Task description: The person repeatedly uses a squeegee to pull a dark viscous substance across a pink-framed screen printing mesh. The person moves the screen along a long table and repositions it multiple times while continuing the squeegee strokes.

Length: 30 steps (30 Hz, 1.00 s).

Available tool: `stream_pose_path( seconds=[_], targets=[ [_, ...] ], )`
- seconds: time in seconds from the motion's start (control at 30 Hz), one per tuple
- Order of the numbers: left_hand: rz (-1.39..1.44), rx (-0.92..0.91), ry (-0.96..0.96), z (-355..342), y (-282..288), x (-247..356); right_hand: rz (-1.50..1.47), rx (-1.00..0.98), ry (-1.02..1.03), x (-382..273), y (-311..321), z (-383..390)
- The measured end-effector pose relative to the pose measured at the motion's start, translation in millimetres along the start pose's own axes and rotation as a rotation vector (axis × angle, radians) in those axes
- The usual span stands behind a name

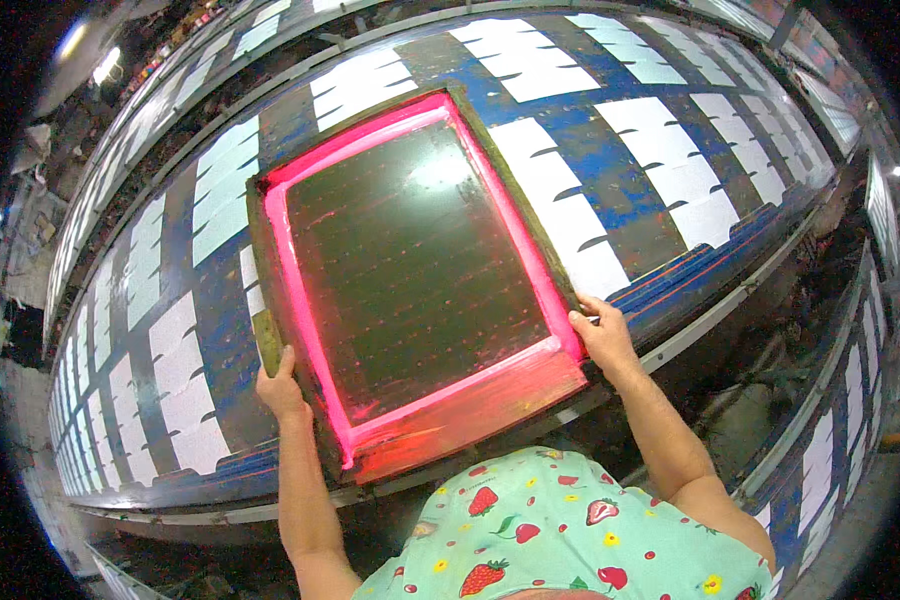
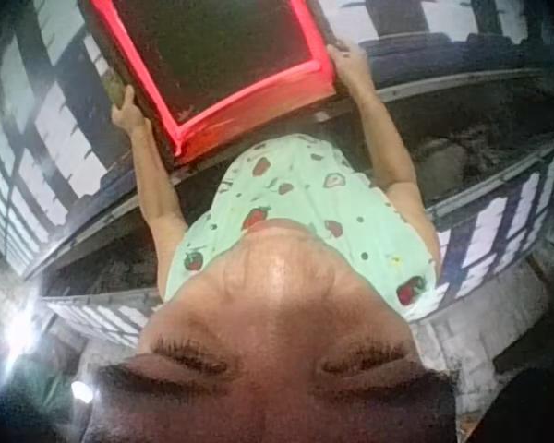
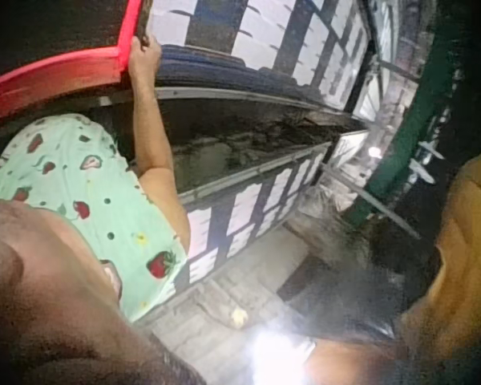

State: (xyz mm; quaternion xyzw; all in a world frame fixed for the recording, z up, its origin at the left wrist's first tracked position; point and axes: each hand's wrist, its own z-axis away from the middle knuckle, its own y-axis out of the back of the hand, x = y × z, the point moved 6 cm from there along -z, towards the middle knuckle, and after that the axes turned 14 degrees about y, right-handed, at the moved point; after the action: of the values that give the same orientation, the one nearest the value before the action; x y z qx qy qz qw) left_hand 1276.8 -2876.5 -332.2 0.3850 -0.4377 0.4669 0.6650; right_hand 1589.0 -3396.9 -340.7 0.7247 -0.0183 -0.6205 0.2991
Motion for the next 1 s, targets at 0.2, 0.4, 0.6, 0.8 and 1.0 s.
stream_pose_path(
  seconds=[0.2,0.4,0.6,0.8,1.0],
  targets=[
    [0.05,-0.028,-0.026,71.7,-114.6,-26.2,-0.043,0.066,-0.056,78.8,95.5,-32.3],
    [0.134,-0.082,-0.016,119.3,-189.4,-43.8,-0.082,0.121,-0.153,138.1,162.2,-53.4],
    [0.023,-0.044,-0.038,142.1,-220.2,-41.9,-0.073,0.098,-0.121,161.5,192.7,-64.7],
    [0.008,-0.061,-0.094,138.2,-226.1,-51.7,0.072,0.028,-0.021,146.4,206.2,-64.5],
    [-0.194,0.015,-0.051,120.5,-221.7,-66.3,0.639,-0.13,0.623,31.6,184.9,-32.1]
  ],
)
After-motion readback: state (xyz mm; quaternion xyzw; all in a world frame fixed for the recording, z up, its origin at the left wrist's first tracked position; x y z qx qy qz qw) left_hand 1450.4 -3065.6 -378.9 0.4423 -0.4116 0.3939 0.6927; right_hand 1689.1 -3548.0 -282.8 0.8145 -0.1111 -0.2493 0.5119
